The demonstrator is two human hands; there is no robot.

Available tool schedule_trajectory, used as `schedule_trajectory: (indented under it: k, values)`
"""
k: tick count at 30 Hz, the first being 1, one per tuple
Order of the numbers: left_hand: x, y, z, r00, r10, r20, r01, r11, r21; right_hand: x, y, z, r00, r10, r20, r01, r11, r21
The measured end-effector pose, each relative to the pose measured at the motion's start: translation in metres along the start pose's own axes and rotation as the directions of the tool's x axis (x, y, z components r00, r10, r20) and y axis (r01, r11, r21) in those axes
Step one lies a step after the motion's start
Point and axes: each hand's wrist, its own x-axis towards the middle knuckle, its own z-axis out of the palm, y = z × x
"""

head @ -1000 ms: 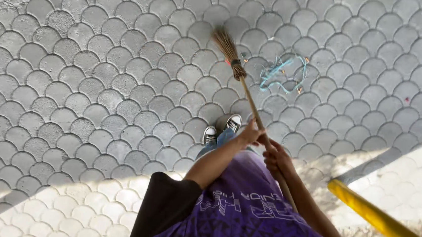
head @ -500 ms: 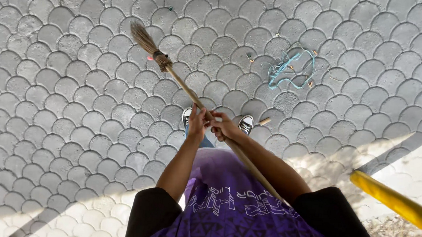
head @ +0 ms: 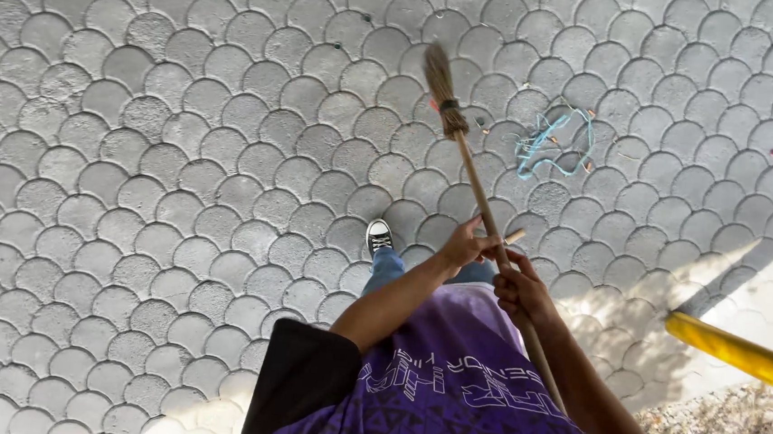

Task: The person sweeps a patterned outdoor patio with a traditional broom, moving debris toward the edge of the paved area. The camera remains in a first-person perspective, showing the broom and the person's hands throughout the task.

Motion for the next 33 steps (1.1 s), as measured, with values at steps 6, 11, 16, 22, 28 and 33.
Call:
schedule_trajectory:
  k: [6, 11, 16, 22, 28, 33]
  values:
    - [-0.069, 0.100, -0.089, 0.932, 0.030, -0.361, -0.155, 0.934, -0.323, 0.058, -0.029, 0.129, 0.933, 0.140, 0.331, -0.101, 0.986, -0.134]
    - [-0.027, 0.055, -0.186, 0.868, 0.036, -0.496, -0.260, 0.883, -0.391, 0.167, 0.034, 0.155, 0.909, 0.190, 0.370, -0.040, 0.926, -0.376]
    - [0.012, 0.028, -0.140, 0.922, -0.003, -0.387, -0.142, 0.927, -0.347, 0.135, 0.034, 0.108, 0.971, 0.149, 0.187, -0.113, 0.975, -0.191]
    - [0.017, 0.014, -0.018, 0.989, -0.094, -0.112, 0.120, 0.960, 0.253, 0.068, 0.034, -0.005, 1.000, -0.009, -0.016, 0.008, 1.000, -0.018]
    - [-0.002, 0.051, -0.020, 0.993, -0.110, -0.038, 0.098, 0.968, -0.232, 0.043, -0.015, 0.028, 0.997, -0.041, 0.071, 0.044, 0.999, -0.032]
    - [-0.009, 0.129, -0.067, 0.927, -0.172, -0.332, 0.029, 0.918, -0.395, 0.117, -0.039, 0.082, 0.961, 0.043, 0.275, -0.022, 0.997, -0.079]
